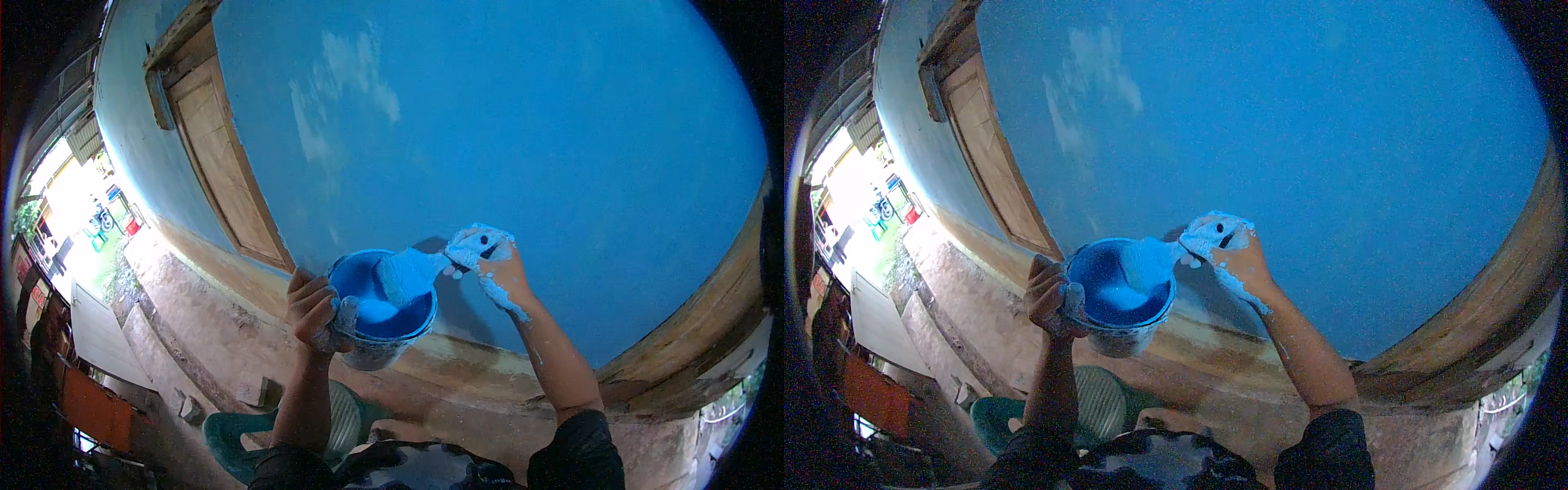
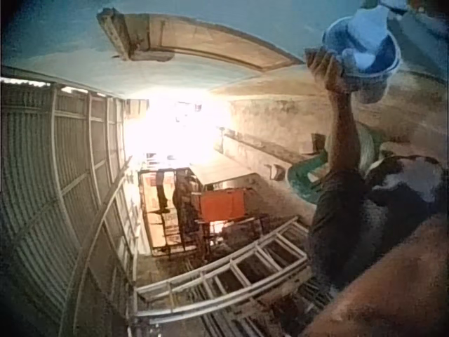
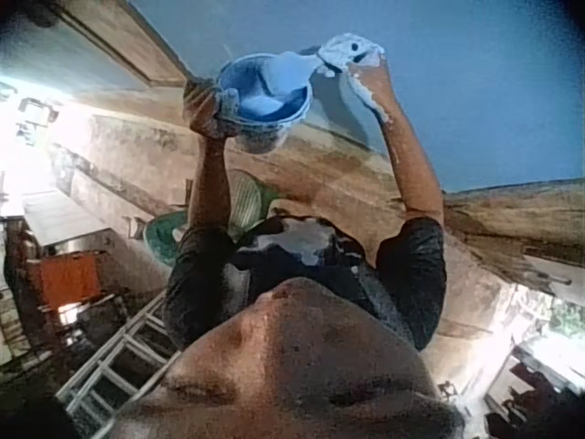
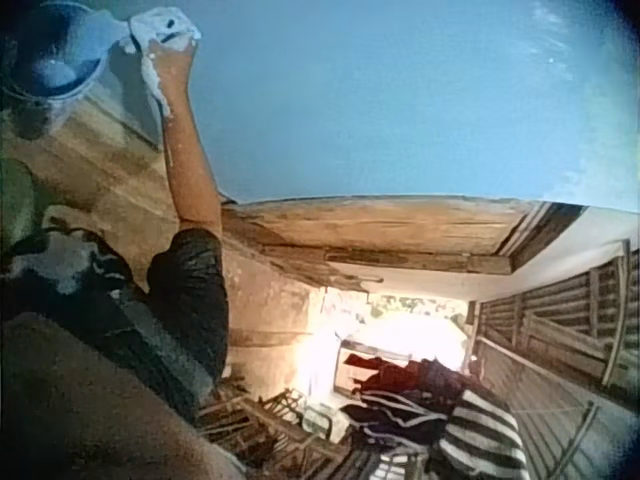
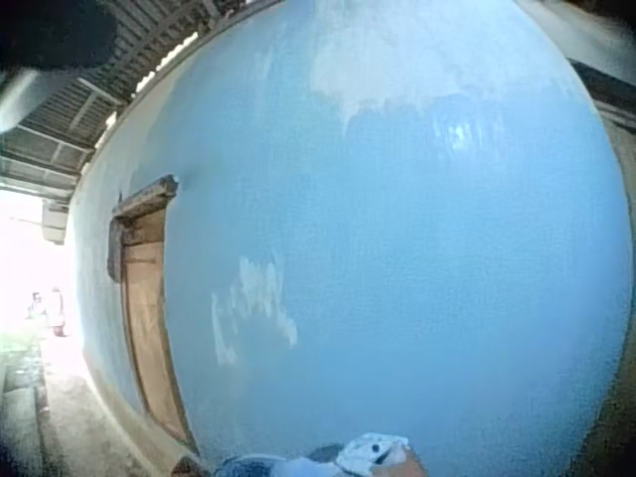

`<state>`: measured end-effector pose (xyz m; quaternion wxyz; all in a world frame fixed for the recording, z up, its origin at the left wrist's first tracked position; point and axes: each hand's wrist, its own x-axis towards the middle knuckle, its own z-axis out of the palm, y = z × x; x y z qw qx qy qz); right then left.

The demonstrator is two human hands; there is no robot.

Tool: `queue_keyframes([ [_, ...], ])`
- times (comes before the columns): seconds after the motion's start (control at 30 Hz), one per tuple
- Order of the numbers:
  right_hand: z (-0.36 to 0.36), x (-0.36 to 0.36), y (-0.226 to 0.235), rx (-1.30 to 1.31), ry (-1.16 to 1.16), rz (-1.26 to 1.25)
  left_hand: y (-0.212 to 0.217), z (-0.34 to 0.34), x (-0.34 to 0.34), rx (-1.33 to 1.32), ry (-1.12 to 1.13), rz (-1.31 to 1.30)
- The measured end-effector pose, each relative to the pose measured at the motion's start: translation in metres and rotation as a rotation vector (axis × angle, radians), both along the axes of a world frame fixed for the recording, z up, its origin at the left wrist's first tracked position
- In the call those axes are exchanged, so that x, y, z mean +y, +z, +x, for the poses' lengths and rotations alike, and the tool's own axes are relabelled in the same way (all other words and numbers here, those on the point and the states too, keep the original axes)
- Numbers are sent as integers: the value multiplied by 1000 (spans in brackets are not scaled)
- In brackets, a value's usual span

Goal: The person paints a blue wall using a paint brush and a bucket of blue paint.

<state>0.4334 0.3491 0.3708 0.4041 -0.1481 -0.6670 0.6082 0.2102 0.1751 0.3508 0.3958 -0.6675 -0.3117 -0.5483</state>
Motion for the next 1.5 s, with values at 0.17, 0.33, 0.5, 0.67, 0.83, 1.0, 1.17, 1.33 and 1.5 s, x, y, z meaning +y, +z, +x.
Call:
queue_keyframes([
  [0.17, -20, -8, -4, -11, -49, 54, -1, -24, -4, -1, -32, 13],
  [0.33, -46, -33, 3, -50, 1, 220, 1, -58, -8, -64, -59, 125],
  [0.5, -60, -57, 26, -81, 25, 279, 5, -86, -7, -72, -84, 175],
  [0.67, -76, -71, 47, -211, 49, 375, 6, -110, -5, -75, -81, 151],
  [0.83, -107, -83, 63, -192, 82, 917, 9, -131, -6, -65, -114, 141],
  [1.0, -124, -91, 68, -251, 101, 1002, 17, -149, -3, -81, -126, 90],
  [1.17, -152, -87, 66, -117, 67, 918, 25, -164, 11, -147, -99, 175],
  [1.33, -180, -75, 91, 63, -196, 1155, 21, -183, 18, -217, -84, 256],
  [1.5, -218, -41, 122, 4, -760, 1813, 4, -210, 29, -198, -107, 176],
])
